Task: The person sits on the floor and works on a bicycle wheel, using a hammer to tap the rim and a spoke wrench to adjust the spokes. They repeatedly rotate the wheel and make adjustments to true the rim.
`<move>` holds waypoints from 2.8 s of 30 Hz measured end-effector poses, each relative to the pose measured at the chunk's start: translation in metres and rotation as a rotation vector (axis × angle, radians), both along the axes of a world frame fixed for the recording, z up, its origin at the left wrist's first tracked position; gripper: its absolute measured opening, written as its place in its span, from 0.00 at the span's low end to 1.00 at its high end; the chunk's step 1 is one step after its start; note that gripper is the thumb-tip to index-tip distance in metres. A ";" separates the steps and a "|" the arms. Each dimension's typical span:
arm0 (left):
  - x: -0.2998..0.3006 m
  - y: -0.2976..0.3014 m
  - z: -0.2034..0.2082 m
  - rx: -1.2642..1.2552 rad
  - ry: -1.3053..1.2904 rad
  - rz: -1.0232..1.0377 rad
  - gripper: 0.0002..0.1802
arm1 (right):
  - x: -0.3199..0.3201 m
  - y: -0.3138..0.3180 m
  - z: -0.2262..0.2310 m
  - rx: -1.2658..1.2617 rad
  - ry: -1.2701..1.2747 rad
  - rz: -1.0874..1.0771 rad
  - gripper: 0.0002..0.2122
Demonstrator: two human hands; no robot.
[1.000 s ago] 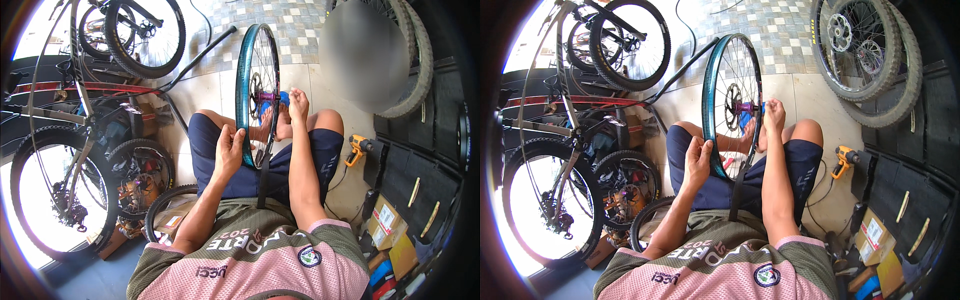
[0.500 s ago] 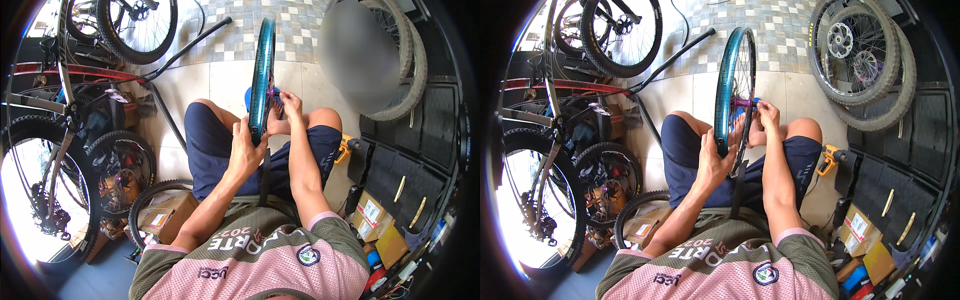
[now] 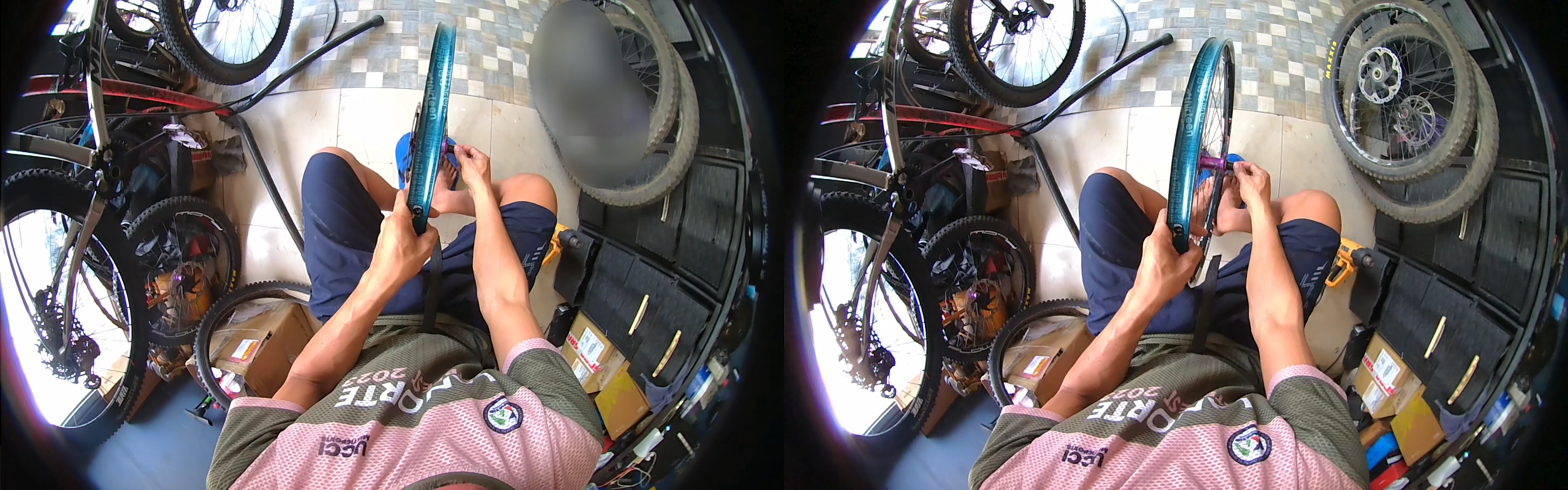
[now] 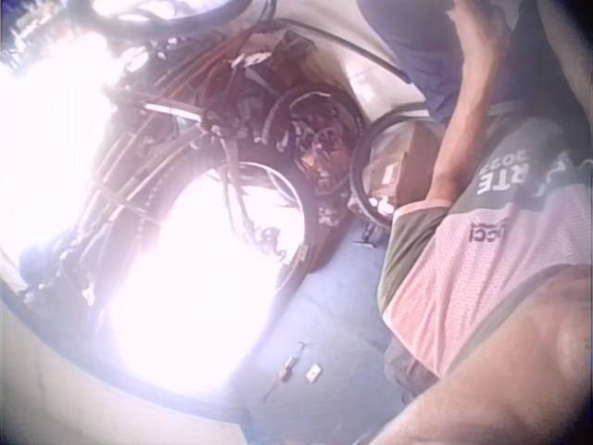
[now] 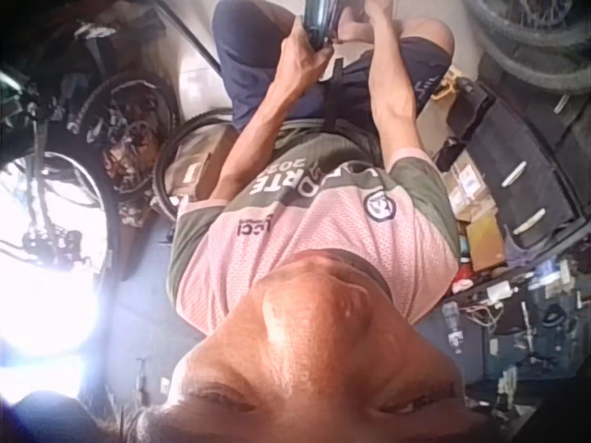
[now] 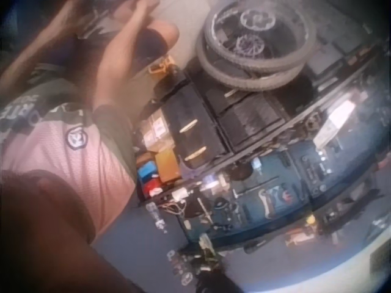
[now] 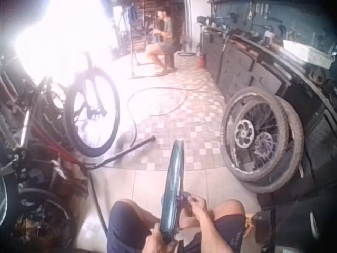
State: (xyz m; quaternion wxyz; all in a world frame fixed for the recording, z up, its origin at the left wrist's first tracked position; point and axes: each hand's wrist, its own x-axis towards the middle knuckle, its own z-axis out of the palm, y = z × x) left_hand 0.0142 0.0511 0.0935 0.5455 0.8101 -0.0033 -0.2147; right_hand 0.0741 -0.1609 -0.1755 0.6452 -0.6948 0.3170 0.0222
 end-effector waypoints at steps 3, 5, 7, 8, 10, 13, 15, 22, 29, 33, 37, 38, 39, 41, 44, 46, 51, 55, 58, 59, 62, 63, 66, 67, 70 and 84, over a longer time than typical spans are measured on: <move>0.004 0.001 0.006 -0.011 0.044 -0.027 0.29 | 0.005 -0.005 -0.006 -0.039 0.049 0.026 0.14; 0.002 0.002 0.003 -0.005 0.052 -0.005 0.25 | 0.008 -0.004 -0.006 -0.040 0.081 0.052 0.17; 0.000 0.003 -0.002 -0.002 0.032 0.016 0.23 | 0.011 -0.001 0.000 -0.023 0.105 0.088 0.20; -0.001 0.003 -0.004 -0.003 0.010 0.019 0.22 | 0.012 0.000 0.000 -0.119 0.120 0.103 0.22; -0.002 0.003 -0.006 0.001 -0.023 0.012 0.20 | 0.012 0.001 0.000 -0.311 0.152 0.132 0.26; -0.005 -0.001 -0.004 0.033 -0.031 0.002 0.18 | 0.013 -0.001 0.001 -0.293 0.177 0.161 0.30; -0.007 -0.006 -0.003 0.068 -0.020 0.001 0.17 | 0.012 -0.004 -0.004 -0.294 0.159 0.149 0.30; -0.009 -0.008 0.003 0.092 0.039 0.010 0.16 | 0.020 -0.010 0.023 0.086 0.313 0.168 0.26; -0.010 -0.007 0.000 0.059 0.007 0.001 0.15 | 0.014 -0.022 0.017 0.102 0.134 0.272 0.14; -0.009 -0.006 0.000 0.090 0.048 -0.007 0.15 | 0.015 -0.012 0.020 0.087 0.020 0.219 0.11; -0.010 -0.007 -0.001 0.031 -0.033 -0.026 0.17 | 0.010 -0.030 -0.011 -0.034 0.134 0.259 0.15; -0.012 -0.006 -0.006 0.012 -0.079 -0.013 0.18 | 0.009 -0.024 -0.008 -0.049 0.079 0.236 0.20; -0.009 -0.008 -0.003 -0.008 -0.128 0.001 0.20 | 0.010 -0.020 0.000 -0.004 0.072 0.246 0.17; -0.007 -0.004 0.000 0.022 -0.093 -0.024 0.21 | 0.011 -0.014 0.012 0.024 -0.005 0.249 0.13; -0.004 -0.001 -0.001 0.083 -0.151 -0.076 0.24 | 0.013 -0.012 0.019 -0.020 0.014 0.262 0.10; -0.002 -0.002 0.000 0.117 -0.225 -0.074 0.25 | 0.017 -0.015 0.022 -0.074 0.108 0.319 0.12; -0.001 -0.003 -0.005 0.151 -0.278 -0.118 0.36 | 0.013 -0.025 0.006 -0.353 0.182 0.392 0.15; 0.004 -0.008 -0.017 0.138 -0.399 -0.051 0.44 | -0.002 -0.033 0.032 -0.172 -0.168 0.117 0.19; 0.008 -0.011 -0.028 0.082 -0.421 -0.035 0.47 | -0.022 -0.069 0.092 -0.425 -0.211 0.031 0.16; 0.010 -0.010 -0.032 0.045 -0.409 -0.013 0.47 | -0.032 -0.079 0.114 -0.478 -0.241 0.007 0.14; 0.012 -0.012 -0.041 -0.042 -0.365 0.017 0.45 | -0.070 -0.103 0.163 -0.676 -0.245 -0.133 0.16; 0.013 -0.012 -0.041 0.004 -0.361 0.010 0.43 | -0.089 -0.109 0.174 -1.029 -0.220 -0.088 0.18; 0.018 -0.015 -0.045 -0.096 -0.298 0.003 0.42 | -0.143 -0.137 0.179 -0.987 0.155 -0.118 0.28; 0.020 -0.015 -0.045 -0.129 -0.242 0.006 0.42 | -0.162 -0.146 0.177 -0.826 0.357 -0.044 0.32; 0.021 -0.019 -0.062 -0.284 -0.171 0.006 0.39 | -0.230 -0.142 0.154 -0.775 0.530 -0.043 0.38; 0.052 -0.044 -0.044 -0.417 -0.172 -0.083 0.17 | -0.291 -0.078 0.131 -0.601 -0.004 -0.300 0.25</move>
